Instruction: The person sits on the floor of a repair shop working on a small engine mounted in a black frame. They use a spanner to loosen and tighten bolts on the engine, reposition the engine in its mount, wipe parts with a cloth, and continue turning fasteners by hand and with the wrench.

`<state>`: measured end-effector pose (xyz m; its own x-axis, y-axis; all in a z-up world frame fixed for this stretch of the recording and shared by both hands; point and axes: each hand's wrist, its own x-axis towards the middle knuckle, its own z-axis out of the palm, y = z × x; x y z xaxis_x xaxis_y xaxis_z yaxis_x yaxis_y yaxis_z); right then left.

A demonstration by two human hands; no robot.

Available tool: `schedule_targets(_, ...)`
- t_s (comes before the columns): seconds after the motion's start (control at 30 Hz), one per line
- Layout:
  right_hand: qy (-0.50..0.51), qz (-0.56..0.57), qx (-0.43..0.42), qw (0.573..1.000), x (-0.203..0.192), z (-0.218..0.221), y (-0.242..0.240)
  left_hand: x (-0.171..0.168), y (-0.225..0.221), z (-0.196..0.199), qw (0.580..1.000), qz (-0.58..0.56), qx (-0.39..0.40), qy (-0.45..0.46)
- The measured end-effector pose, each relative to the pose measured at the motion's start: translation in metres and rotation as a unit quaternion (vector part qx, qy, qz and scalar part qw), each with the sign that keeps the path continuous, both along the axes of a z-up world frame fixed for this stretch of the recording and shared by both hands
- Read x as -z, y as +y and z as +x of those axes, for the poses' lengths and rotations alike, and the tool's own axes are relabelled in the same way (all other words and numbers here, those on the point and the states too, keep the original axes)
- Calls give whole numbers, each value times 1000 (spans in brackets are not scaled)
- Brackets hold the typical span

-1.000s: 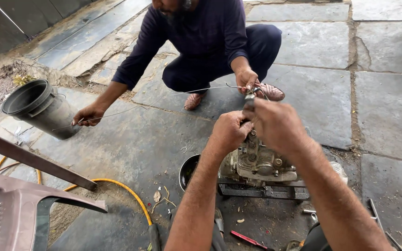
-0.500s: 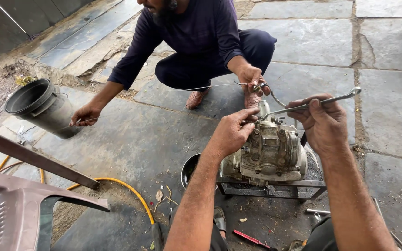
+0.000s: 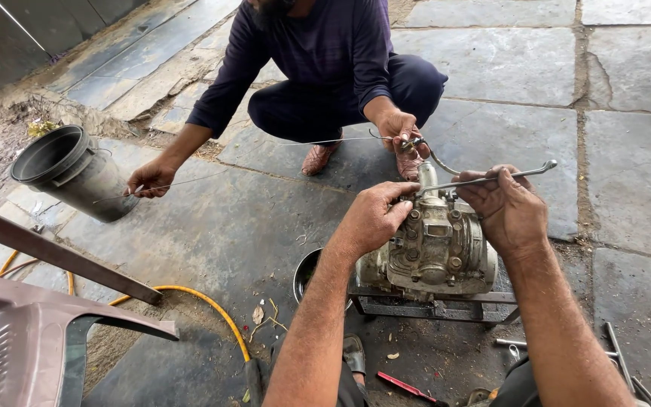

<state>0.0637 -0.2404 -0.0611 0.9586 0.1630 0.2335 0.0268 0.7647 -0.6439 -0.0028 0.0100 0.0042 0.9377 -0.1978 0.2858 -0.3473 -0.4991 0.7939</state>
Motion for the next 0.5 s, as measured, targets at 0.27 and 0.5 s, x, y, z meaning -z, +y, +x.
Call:
schedule_targets(0.27,48,-35,-26,998,-5,-2,-9,-1,-1,1,1000,-4,-2,24)
schedule_targets(0.5,-18,-70,4,997,-14,-17,-9,-2,-4,3,1000,6,-12,-3)
